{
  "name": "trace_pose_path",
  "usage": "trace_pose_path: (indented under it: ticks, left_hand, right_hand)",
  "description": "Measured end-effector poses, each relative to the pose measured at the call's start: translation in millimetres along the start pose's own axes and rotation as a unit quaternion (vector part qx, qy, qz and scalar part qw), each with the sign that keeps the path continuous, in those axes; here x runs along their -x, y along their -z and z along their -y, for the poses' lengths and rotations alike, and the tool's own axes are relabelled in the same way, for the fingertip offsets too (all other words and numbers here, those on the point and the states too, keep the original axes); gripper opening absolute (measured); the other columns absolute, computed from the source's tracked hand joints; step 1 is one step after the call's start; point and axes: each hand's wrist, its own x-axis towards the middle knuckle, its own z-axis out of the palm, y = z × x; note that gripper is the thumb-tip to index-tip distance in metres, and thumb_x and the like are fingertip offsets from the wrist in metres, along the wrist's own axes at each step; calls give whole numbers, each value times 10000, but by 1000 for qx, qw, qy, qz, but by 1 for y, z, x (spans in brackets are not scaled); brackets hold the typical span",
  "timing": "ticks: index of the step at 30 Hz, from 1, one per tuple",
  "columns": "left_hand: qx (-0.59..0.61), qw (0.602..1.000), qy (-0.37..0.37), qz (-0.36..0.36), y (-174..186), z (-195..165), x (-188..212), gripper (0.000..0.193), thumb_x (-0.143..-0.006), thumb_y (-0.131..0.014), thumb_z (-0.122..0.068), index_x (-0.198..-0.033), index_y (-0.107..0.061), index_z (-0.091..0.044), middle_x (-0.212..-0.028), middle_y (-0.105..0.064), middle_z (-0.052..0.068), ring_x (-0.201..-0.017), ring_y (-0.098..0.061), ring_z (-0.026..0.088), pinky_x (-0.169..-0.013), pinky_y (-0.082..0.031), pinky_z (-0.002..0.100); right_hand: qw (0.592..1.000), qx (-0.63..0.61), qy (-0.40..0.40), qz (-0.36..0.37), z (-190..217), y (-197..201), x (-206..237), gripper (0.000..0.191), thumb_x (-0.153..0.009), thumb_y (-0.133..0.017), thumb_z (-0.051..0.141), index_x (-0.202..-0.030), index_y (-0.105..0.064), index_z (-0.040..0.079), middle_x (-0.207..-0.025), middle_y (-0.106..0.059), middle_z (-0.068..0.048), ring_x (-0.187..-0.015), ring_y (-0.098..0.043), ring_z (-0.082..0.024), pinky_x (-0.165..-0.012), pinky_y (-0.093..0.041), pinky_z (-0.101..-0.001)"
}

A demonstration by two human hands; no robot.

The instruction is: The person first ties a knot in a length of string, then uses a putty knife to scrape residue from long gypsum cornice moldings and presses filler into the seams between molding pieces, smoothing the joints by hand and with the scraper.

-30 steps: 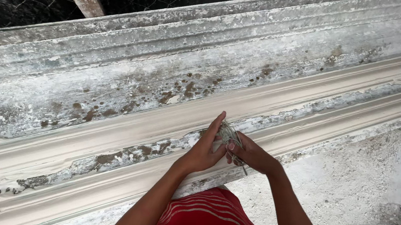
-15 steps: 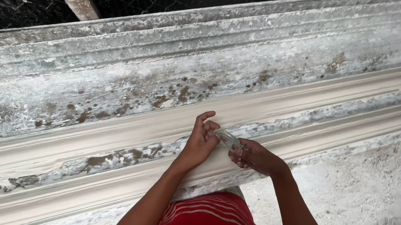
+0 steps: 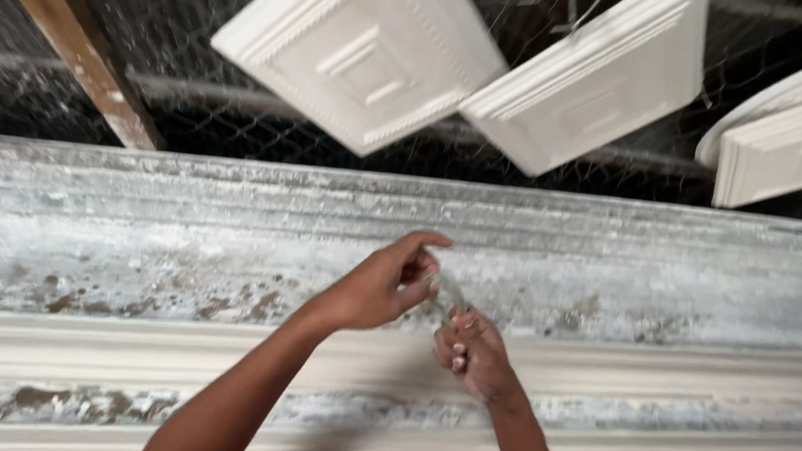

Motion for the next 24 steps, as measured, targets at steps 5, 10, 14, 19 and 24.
trace_pose_path:
  ticks: [5,10,14,19,24]
  left_hand:
    - [11,987,-155,-31,16,-76,-131,477,-1006,-630,-24,-1451,-459,-51,-918,-643,59,-851,-632,114,-754,-554,282]
    - [5,946,-303,-119,35,-166,-263,450,-1011,-678,-12,-1412,-475,-40,-981,-723,78,-900,-684,114,-758,-572,284]
    - [-26,930,-301,-208,54,-214,-317,434,-930,-719,-17,-1316,-525,-42,-986,-783,85,-911,-761,128,-758,-609,291]
    - [-115,924,-184,-316,67,-214,-349,412,-780,-797,-13,-1154,-624,-36,-930,-760,97,-832,-757,178,-717,-605,310]
    - [-195,915,-162,-313,64,-154,-348,234,-761,-827,-35,-963,-712,-7,-906,-772,108,-837,-753,196,-752,-595,321]
  right_hand:
    - [987,-15,156,37,124,-10,-78,285,-1067,-579,414,-967,-535,151,-649,-401,82,-510,-364,-48,-463,-308,-229]
    - [960,-3,273,63,264,-51,-153,274,-1073,-573,441,-990,-543,181,-657,-402,94,-553,-375,-36,-513,-312,-221]
    - [938,8,334,91,331,-78,-202,280,-1080,-558,443,-989,-531,179,-671,-399,99,-563,-370,-47,-514,-298,-233]
    - [950,-16,310,32,334,-66,-245,252,-1084,-545,411,-998,-513,176,-654,-403,96,-555,-365,-59,-509,-300,-248]
    - [973,-70,212,-60,282,-39,-267,174,-1063,-518,343,-994,-517,183,-647,-422,87,-542,-363,-64,-487,-288,-252]
